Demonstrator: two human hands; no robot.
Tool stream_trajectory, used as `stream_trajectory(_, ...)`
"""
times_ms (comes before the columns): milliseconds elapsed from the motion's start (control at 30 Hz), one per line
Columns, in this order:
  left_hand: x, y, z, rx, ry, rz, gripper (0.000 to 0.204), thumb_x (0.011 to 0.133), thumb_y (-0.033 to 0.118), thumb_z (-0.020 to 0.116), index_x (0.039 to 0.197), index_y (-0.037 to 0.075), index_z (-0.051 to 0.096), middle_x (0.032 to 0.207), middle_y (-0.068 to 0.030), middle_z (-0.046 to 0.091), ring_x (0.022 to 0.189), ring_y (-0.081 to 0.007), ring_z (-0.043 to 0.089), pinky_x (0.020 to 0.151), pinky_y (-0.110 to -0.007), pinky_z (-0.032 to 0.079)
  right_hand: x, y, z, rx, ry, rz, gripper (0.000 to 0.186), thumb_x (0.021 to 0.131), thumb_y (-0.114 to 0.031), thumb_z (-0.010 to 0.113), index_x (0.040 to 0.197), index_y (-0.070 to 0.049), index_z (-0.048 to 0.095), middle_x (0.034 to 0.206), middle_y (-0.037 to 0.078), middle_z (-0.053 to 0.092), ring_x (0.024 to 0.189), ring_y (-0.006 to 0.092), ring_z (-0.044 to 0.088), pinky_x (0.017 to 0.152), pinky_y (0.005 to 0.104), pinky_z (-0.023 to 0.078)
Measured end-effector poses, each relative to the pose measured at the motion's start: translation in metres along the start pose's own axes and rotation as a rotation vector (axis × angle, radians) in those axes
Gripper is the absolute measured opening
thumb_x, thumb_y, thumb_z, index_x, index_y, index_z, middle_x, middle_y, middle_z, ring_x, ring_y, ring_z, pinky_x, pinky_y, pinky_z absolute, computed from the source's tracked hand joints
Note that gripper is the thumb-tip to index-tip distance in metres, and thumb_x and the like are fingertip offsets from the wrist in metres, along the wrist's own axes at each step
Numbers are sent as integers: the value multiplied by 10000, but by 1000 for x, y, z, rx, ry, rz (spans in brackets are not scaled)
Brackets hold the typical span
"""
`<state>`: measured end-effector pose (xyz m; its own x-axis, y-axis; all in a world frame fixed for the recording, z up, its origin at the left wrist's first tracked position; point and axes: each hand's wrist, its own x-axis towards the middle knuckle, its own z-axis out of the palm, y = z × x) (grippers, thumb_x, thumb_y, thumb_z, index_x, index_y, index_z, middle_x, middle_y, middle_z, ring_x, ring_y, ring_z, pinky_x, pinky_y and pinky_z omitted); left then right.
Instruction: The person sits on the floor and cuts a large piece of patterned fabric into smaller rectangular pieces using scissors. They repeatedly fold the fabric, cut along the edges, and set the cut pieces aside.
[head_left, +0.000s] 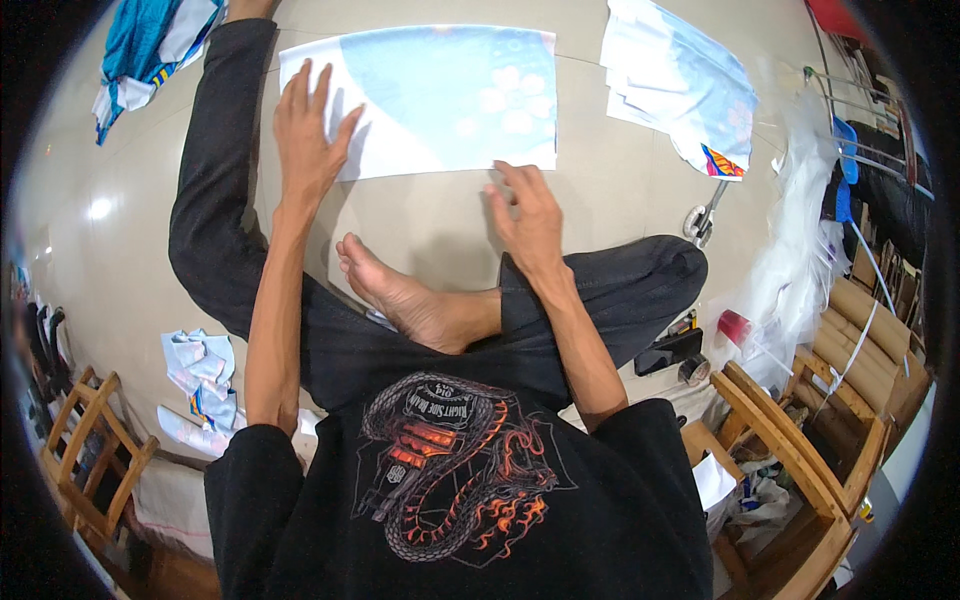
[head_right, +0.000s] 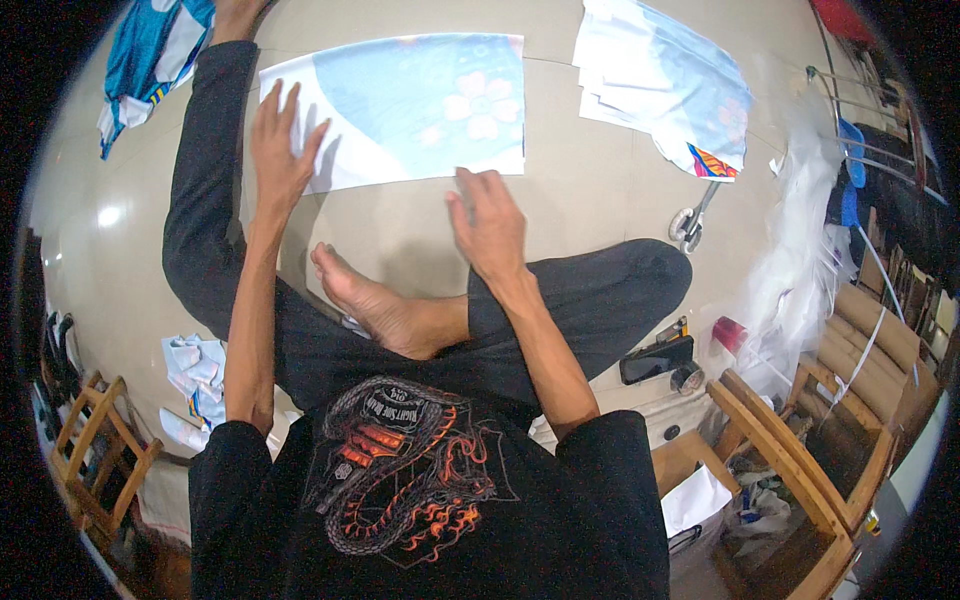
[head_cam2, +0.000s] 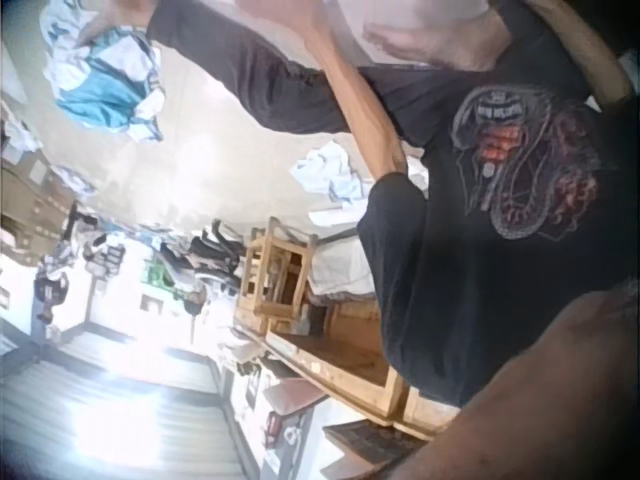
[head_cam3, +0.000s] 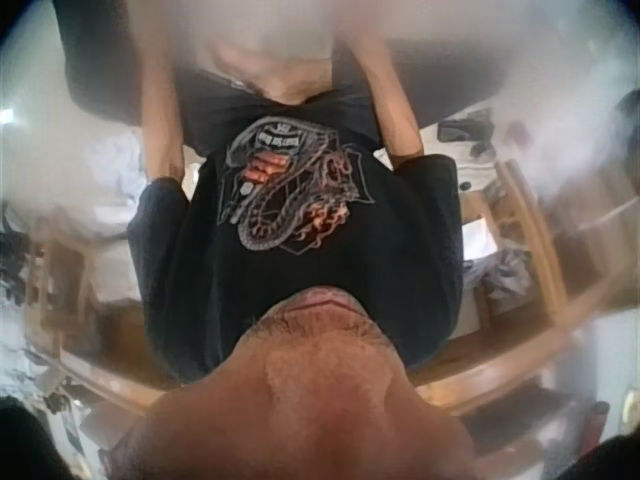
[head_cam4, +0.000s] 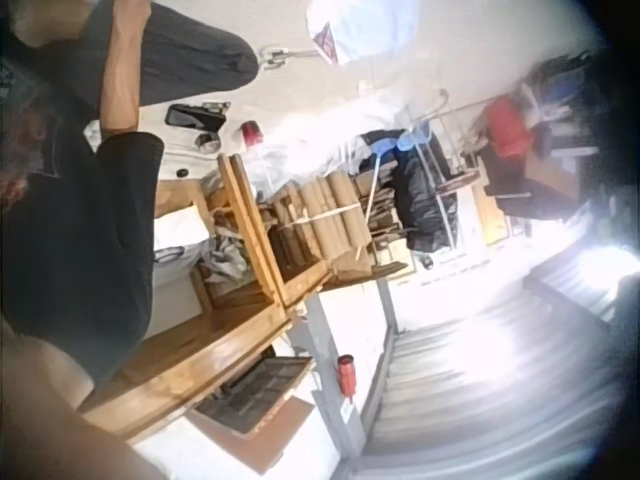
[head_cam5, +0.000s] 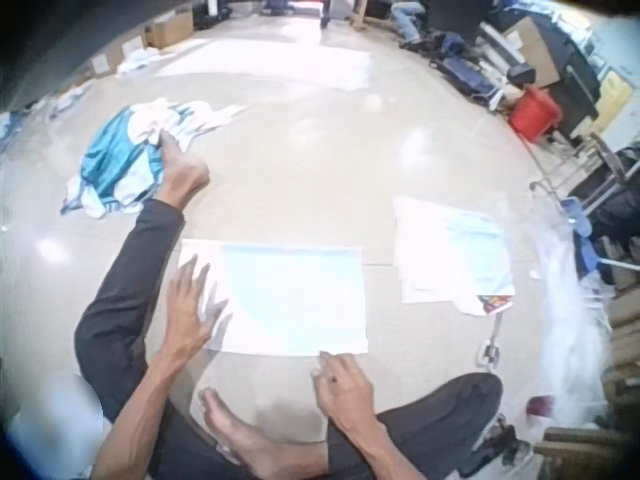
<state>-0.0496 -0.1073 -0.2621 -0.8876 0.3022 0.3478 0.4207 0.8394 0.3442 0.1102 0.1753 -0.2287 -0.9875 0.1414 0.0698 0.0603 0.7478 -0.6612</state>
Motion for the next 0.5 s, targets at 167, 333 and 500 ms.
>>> stream_trajectory(167,-1,9,56,114,-124,6,924,947,714,574,1616,106,385,1702,-211,255,1583,-433,162,1234,-696,91,11,-5,5,-104,-61,180,400,981,-278,694,1282,-17,658,1018,174,635,854,359,669,708,462,538)
stream_trajectory(333,-6,7,67,148,-134,-30,995,920,772,552,1642,120,340,1726,-199,197,1606,-418,83,1237,-697,22,8,-3,-9,-88,-54,313,465,969,-298,710,1326,-11,627,1074,175,638,932,348,663,762,473,523)
stream_trajectory(500,-1,3,68,177,-126,-75,989,924,778,533,1649,137,329,1732,-188,186,1611,-399,79,1240,-695,8,34,-4,22,-178,97,-79,508,941,-302,739,1329,5,621,1326,202,573,1263,369,517,1020,522,406)
